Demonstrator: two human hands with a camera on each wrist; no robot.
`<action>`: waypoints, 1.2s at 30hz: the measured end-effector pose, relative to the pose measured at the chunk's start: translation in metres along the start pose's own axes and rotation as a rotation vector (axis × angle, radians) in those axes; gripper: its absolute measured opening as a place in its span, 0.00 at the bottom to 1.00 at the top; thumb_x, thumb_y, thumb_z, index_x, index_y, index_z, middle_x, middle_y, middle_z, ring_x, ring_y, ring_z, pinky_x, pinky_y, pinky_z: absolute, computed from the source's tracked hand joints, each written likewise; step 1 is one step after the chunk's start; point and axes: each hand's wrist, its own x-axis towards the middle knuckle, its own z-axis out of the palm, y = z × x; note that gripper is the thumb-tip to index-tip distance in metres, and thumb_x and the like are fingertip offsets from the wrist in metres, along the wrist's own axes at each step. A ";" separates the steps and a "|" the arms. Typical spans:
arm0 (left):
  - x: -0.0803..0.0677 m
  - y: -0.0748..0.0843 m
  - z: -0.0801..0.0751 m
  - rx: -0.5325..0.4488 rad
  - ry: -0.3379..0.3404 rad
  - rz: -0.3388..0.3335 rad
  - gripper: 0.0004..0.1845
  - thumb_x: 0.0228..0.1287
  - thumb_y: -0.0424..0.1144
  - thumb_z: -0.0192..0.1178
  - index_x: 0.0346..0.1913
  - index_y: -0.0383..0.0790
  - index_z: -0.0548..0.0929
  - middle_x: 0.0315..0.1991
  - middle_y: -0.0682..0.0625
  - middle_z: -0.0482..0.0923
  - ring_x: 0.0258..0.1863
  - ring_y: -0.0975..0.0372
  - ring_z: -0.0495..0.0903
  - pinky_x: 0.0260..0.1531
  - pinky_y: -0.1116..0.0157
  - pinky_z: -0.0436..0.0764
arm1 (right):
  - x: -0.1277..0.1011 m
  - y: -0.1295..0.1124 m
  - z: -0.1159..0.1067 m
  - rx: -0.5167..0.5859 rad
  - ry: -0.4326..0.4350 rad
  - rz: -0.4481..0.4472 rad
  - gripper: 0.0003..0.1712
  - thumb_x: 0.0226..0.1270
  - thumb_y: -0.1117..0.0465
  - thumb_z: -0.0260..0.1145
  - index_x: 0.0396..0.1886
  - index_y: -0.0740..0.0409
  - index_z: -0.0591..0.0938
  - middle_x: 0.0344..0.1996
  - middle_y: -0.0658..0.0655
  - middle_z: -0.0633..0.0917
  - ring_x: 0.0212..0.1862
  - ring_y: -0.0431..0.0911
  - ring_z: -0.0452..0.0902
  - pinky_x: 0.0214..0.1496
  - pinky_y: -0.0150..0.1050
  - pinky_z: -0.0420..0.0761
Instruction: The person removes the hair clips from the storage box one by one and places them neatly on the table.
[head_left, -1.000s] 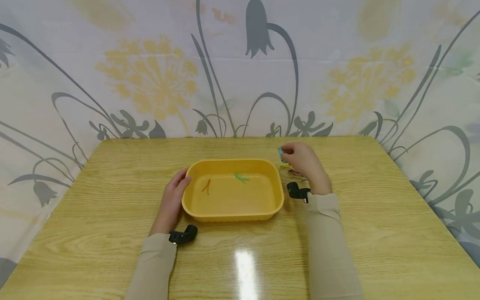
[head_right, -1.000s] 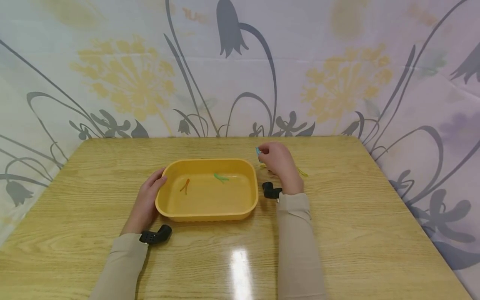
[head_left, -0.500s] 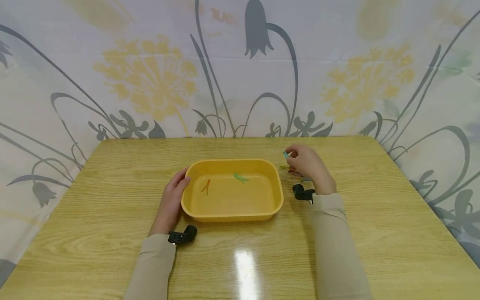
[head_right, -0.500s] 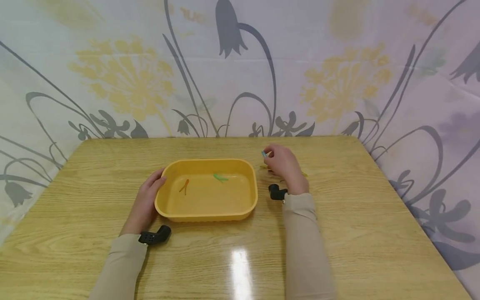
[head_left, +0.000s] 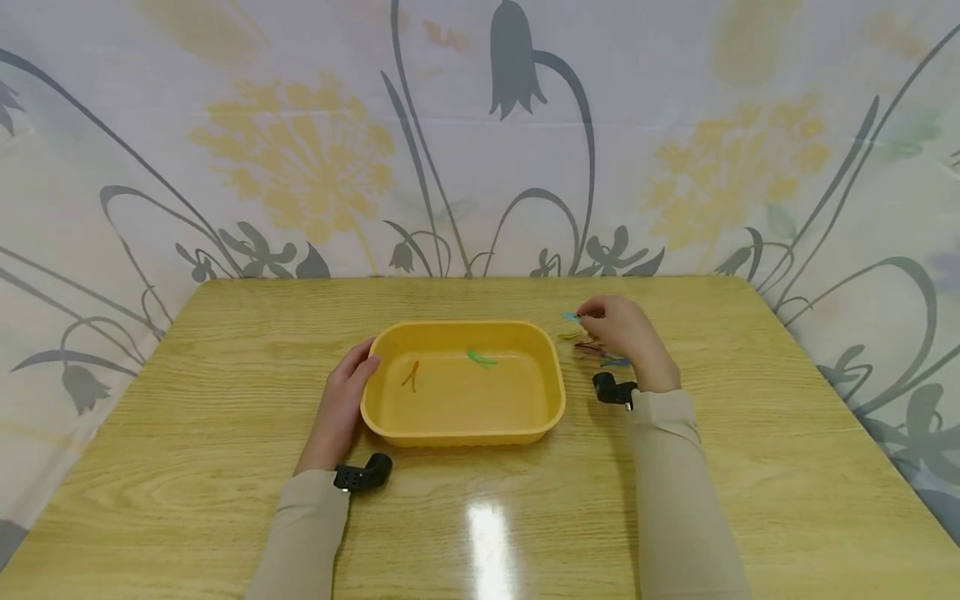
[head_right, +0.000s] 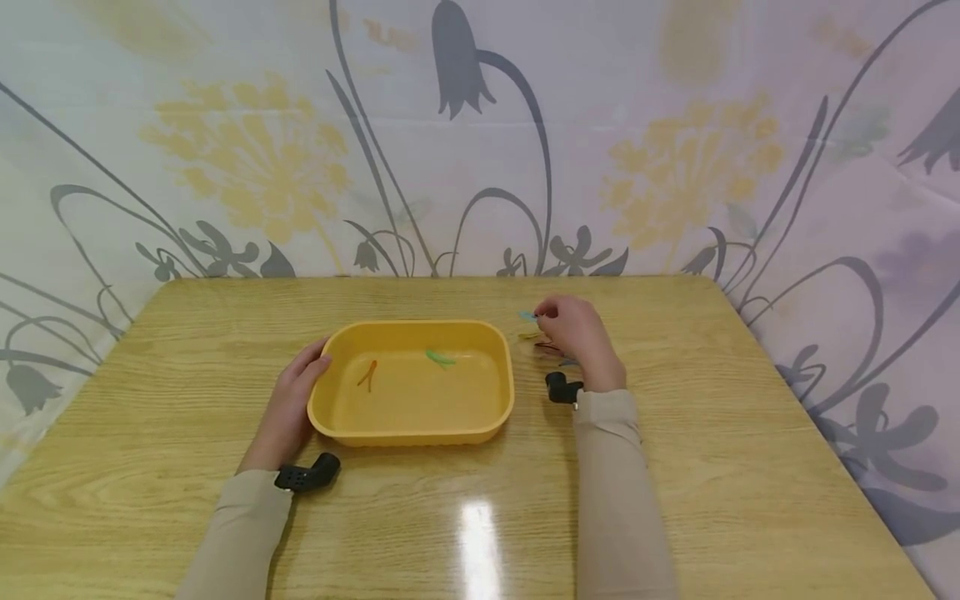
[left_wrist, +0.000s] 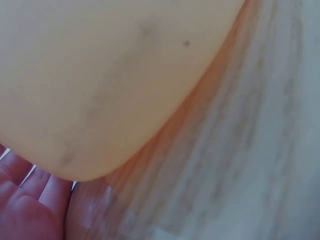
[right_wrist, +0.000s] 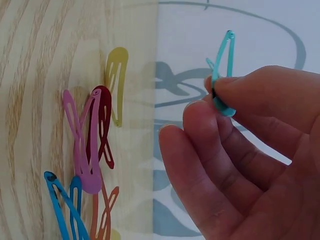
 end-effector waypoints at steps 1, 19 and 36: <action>0.000 0.000 0.000 0.000 0.000 0.001 0.25 0.70 0.51 0.46 0.67 0.49 0.63 0.67 0.54 0.61 0.63 0.62 0.63 0.63 0.60 0.64 | 0.000 0.001 0.000 0.011 0.002 0.003 0.17 0.70 0.57 0.51 0.53 0.60 0.77 0.44 0.61 0.80 0.38 0.51 0.73 0.44 0.44 0.73; -0.005 0.007 0.001 -0.021 -0.010 -0.022 0.25 0.71 0.49 0.45 0.68 0.48 0.62 0.68 0.53 0.59 0.65 0.61 0.61 0.64 0.60 0.61 | 0.001 0.014 0.006 0.024 0.077 -0.004 0.16 0.68 0.65 0.48 0.47 0.62 0.79 0.41 0.62 0.79 0.30 0.50 0.69 0.35 0.42 0.70; -0.018 0.028 0.005 -0.024 -0.021 -0.036 0.25 0.72 0.44 0.43 0.69 0.43 0.60 0.69 0.50 0.57 0.66 0.57 0.60 0.64 0.58 0.61 | 0.002 0.029 0.012 0.107 0.135 0.041 0.16 0.67 0.61 0.51 0.49 0.61 0.79 0.49 0.62 0.79 0.44 0.54 0.72 0.45 0.48 0.72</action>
